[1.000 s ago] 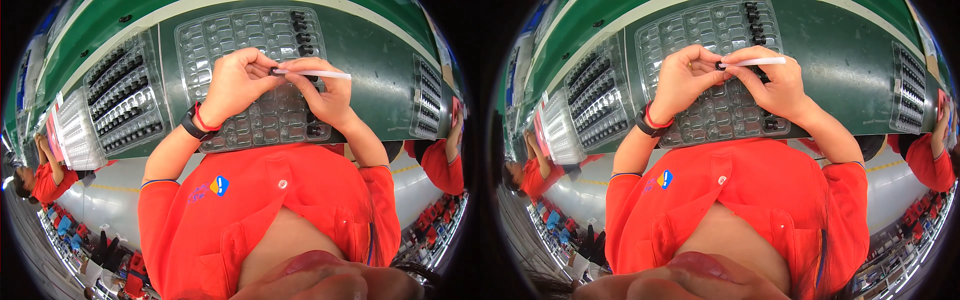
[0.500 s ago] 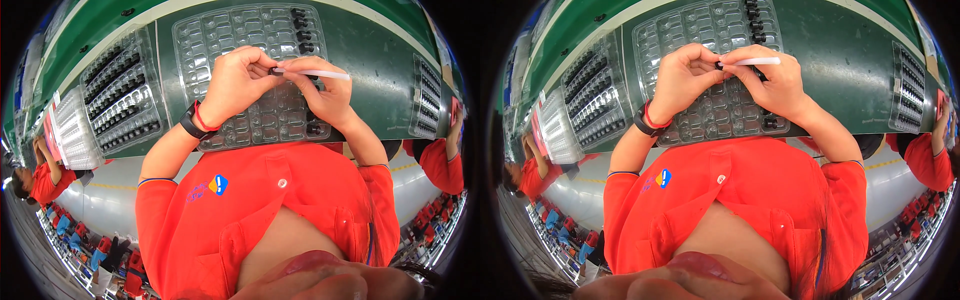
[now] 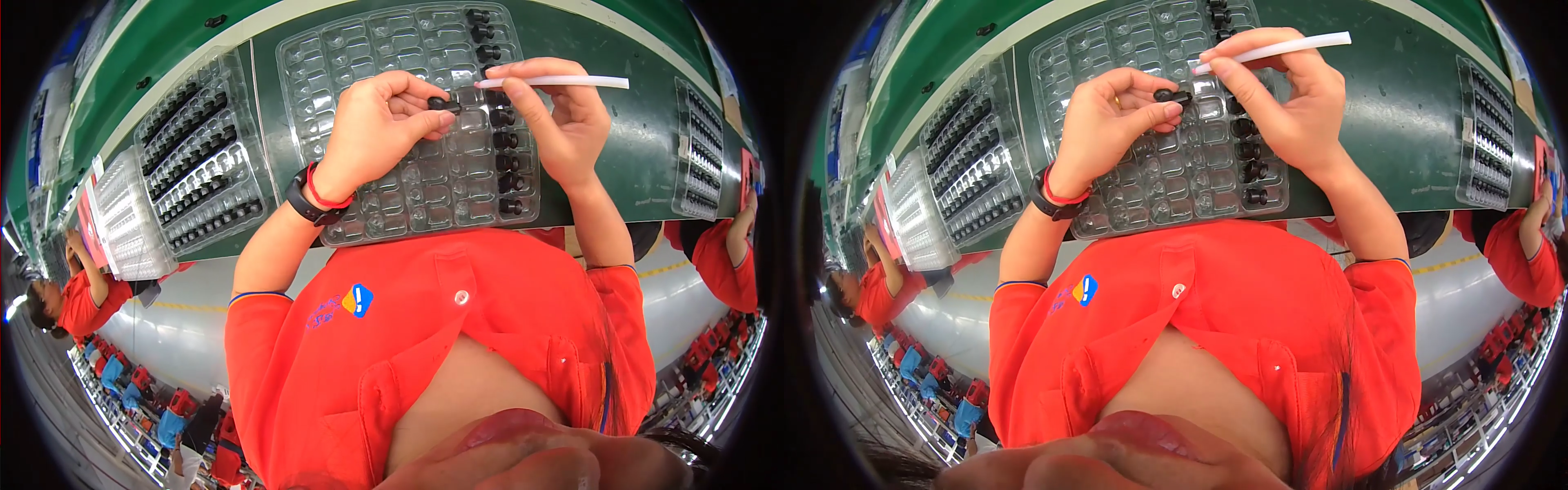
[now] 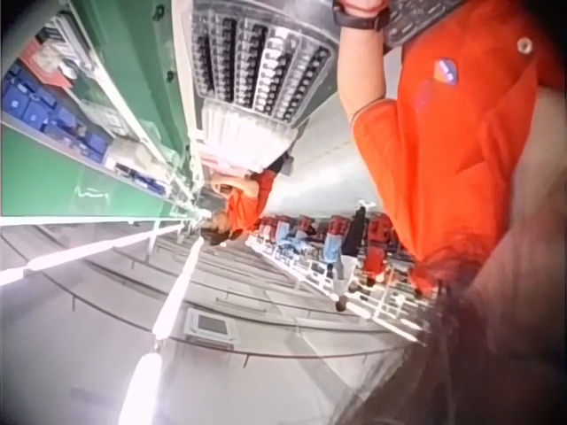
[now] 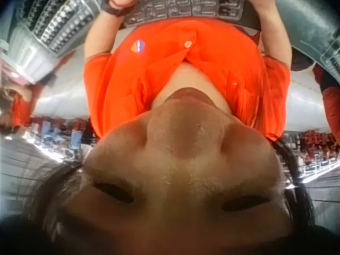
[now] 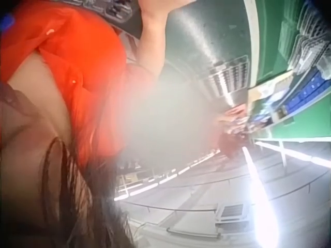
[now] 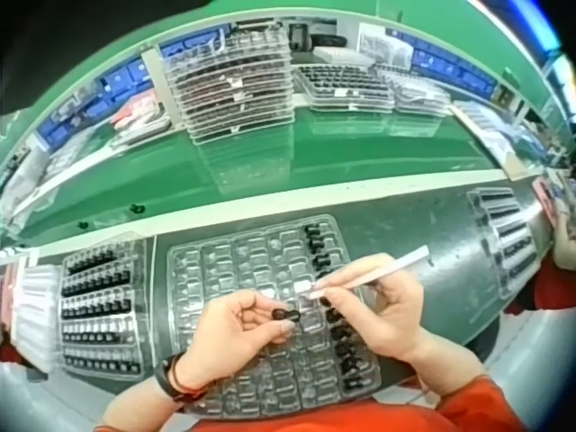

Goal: The person sorts small electronic components by hand, transferring them from a handheld component tray into a stationary assembly grid tray.

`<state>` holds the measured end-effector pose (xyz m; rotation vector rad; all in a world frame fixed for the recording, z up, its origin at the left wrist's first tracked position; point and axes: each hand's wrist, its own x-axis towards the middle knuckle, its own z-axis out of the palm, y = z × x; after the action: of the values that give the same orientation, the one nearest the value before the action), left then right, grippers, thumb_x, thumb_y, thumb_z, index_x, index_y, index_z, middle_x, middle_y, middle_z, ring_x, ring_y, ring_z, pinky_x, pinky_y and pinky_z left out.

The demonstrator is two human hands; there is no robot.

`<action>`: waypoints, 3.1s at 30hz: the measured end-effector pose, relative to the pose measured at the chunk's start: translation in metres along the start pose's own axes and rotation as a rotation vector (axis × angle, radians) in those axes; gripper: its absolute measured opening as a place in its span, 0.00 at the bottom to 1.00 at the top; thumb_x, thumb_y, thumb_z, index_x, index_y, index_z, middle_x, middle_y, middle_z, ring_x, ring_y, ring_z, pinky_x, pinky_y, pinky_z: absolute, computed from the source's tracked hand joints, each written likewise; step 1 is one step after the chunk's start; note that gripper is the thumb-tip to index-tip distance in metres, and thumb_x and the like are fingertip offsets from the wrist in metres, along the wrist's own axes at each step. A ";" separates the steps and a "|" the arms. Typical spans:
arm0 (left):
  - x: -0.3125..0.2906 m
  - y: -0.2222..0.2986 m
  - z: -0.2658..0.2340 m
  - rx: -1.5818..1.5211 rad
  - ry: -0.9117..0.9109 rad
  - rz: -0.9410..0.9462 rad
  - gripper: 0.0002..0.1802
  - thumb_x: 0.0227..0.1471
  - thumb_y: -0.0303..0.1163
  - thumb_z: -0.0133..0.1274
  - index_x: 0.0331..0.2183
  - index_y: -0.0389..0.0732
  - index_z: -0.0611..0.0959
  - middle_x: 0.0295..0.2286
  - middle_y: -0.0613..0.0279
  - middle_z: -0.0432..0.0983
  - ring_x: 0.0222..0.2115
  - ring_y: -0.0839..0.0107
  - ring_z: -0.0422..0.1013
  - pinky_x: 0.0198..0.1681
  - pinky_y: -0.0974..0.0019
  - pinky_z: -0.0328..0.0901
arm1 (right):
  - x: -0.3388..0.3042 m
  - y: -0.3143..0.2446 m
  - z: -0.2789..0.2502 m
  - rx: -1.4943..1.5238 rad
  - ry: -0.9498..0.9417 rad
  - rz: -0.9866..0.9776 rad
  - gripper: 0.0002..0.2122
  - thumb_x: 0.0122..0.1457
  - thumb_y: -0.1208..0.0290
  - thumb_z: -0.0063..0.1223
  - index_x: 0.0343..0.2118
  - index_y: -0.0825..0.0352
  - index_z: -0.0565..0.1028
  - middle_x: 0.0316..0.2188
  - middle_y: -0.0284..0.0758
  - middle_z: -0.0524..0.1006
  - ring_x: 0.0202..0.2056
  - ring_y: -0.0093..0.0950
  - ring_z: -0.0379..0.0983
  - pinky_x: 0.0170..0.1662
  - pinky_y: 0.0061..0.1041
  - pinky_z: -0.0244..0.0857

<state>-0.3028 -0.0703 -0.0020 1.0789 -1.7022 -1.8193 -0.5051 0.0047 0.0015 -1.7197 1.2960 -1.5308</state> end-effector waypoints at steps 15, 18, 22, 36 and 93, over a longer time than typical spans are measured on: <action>0.066 0.035 -0.022 0.886 0.231 0.839 0.09 0.44 0.25 0.56 0.33 0.37 0.81 0.27 0.52 0.73 0.31 0.52 0.70 0.36 0.58 0.66 | 0.001 0.001 -0.005 -0.113 0.031 -0.114 0.08 0.55 0.87 0.53 0.38 0.75 0.72 0.36 0.43 0.78 0.39 0.31 0.77 0.44 0.24 0.70; 0.075 0.025 -0.023 0.923 0.191 0.852 0.10 0.44 0.25 0.56 0.33 0.38 0.81 0.28 0.53 0.73 0.34 0.53 0.70 0.38 0.57 0.65 | 0.000 0.000 -0.004 -0.137 0.034 -0.122 0.08 0.55 0.87 0.53 0.38 0.75 0.72 0.36 0.43 0.78 0.38 0.30 0.77 0.43 0.24 0.70; 0.087 0.009 -0.020 1.048 0.294 0.988 0.05 0.39 0.30 0.61 0.25 0.45 0.83 0.24 0.64 0.76 0.31 0.64 0.71 0.40 0.59 0.62 | -0.001 0.000 -0.004 -0.137 0.047 -0.112 0.07 0.55 0.87 0.53 0.37 0.75 0.73 0.35 0.43 0.78 0.39 0.30 0.77 0.44 0.24 0.70; 0.104 0.029 -0.110 1.238 0.490 0.629 0.14 0.41 0.25 0.54 0.36 0.39 0.81 0.35 0.53 0.73 0.40 0.51 0.67 0.44 0.53 0.63 | -0.002 0.003 -0.005 -0.146 0.019 -0.079 0.07 0.55 0.87 0.52 0.37 0.75 0.73 0.36 0.43 0.78 0.39 0.31 0.77 0.44 0.26 0.70; -0.003 -0.004 -0.001 0.241 0.054 0.190 0.11 0.42 0.20 0.63 0.32 0.32 0.80 0.29 0.60 0.80 0.29 0.76 0.78 0.33 0.76 0.72 | -0.010 0.001 0.026 -0.087 -0.170 0.013 0.07 0.55 0.84 0.54 0.38 0.72 0.75 0.36 0.40 0.80 0.40 0.30 0.78 0.43 0.24 0.71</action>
<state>-0.2992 -0.0684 -0.0054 1.0084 -1.9561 -1.4849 -0.4801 0.0070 -0.0100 -1.8482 1.3002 -1.3061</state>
